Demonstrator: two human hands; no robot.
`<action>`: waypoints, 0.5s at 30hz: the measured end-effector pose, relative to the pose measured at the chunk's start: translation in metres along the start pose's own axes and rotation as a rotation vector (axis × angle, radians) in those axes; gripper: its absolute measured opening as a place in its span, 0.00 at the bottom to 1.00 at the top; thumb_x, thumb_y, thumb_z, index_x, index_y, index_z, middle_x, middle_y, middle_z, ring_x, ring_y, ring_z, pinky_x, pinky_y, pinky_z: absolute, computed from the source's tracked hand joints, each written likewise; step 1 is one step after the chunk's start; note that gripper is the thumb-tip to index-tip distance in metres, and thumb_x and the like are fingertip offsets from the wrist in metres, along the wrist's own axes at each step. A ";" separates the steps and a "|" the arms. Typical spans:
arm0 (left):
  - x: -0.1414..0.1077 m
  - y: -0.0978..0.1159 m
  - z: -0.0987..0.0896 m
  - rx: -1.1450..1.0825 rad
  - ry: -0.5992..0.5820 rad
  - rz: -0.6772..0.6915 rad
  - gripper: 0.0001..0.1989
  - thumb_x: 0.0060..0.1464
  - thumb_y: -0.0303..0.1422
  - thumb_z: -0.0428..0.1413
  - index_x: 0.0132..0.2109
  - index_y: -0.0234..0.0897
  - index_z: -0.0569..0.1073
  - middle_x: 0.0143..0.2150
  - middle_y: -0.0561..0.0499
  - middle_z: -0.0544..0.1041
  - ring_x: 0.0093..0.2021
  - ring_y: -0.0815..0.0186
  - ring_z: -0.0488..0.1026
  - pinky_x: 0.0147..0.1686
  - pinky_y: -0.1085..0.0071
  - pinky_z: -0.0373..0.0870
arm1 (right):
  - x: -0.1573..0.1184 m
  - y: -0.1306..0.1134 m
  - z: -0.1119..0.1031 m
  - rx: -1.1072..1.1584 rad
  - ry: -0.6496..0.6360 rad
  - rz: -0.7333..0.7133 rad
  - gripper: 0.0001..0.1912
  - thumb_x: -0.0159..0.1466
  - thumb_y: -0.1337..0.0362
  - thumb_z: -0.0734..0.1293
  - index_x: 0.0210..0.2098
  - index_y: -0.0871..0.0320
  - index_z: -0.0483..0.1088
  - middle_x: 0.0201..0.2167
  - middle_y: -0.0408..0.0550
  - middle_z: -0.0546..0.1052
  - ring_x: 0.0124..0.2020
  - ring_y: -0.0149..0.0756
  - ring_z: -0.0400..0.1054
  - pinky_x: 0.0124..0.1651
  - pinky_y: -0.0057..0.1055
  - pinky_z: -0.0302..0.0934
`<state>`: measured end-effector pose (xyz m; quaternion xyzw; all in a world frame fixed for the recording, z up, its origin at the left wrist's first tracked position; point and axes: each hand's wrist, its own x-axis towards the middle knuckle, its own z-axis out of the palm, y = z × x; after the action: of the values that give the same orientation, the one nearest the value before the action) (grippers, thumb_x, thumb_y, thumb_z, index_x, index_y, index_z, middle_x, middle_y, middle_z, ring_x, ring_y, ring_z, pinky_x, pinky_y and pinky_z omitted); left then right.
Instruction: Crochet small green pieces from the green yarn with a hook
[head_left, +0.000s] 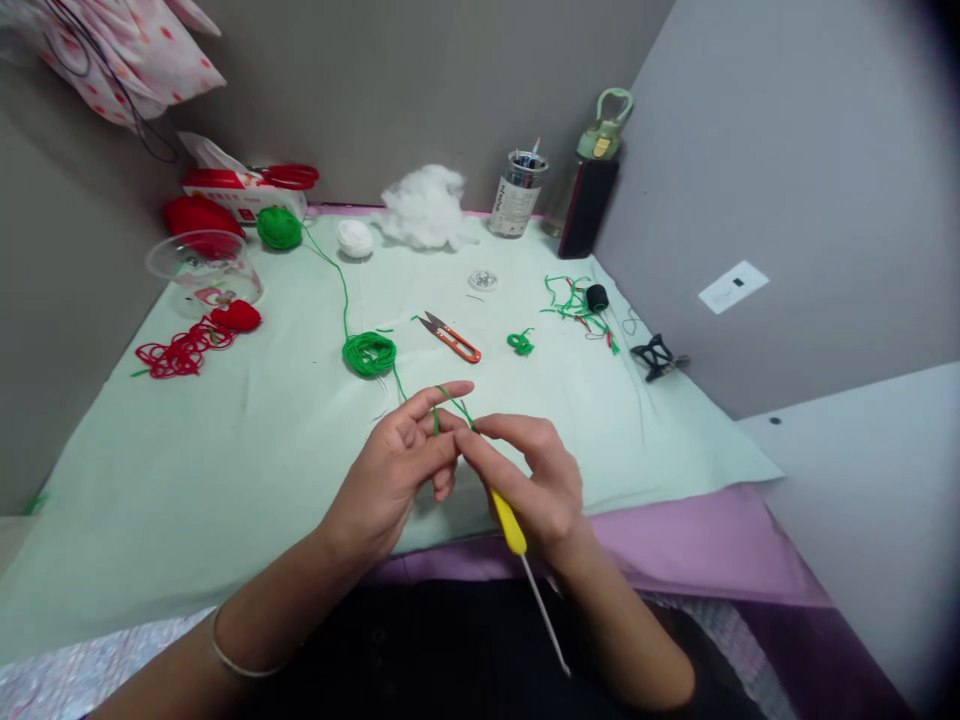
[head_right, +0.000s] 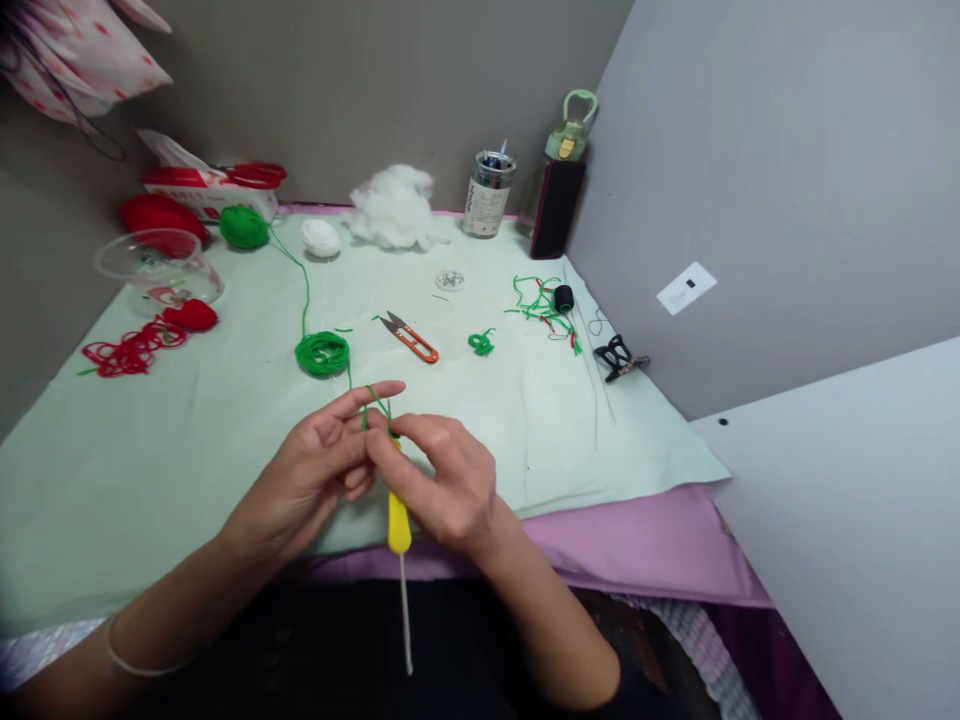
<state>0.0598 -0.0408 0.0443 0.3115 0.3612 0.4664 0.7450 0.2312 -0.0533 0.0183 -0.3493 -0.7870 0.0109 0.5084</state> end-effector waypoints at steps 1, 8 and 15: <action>0.000 0.001 0.000 -0.041 -0.016 -0.050 0.24 0.54 0.33 0.71 0.57 0.35 0.79 0.25 0.60 0.68 0.20 0.78 0.60 0.20 0.79 0.59 | 0.000 0.000 0.001 0.011 0.012 0.027 0.20 0.69 0.74 0.69 0.56 0.46 0.78 0.47 0.50 0.83 0.47 0.41 0.80 0.47 0.38 0.77; -0.001 0.004 0.000 -0.054 -0.023 -0.029 0.18 0.56 0.30 0.70 0.53 0.35 0.81 0.26 0.60 0.67 0.19 0.80 0.57 0.19 0.81 0.57 | 0.009 -0.002 0.004 0.589 0.212 0.430 0.11 0.74 0.67 0.64 0.45 0.52 0.80 0.36 0.47 0.80 0.32 0.34 0.74 0.34 0.35 0.72; 0.000 -0.003 0.000 0.095 -0.006 0.084 0.16 0.57 0.32 0.70 0.52 0.38 0.83 0.30 0.57 0.74 0.21 0.78 0.66 0.22 0.80 0.63 | 0.008 -0.003 0.010 0.455 0.116 0.372 0.11 0.73 0.69 0.66 0.48 0.52 0.80 0.40 0.47 0.83 0.38 0.35 0.77 0.40 0.34 0.75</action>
<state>0.0610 -0.0416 0.0422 0.3626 0.3675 0.4786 0.7102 0.2195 -0.0475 0.0203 -0.3647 -0.6564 0.2601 0.6070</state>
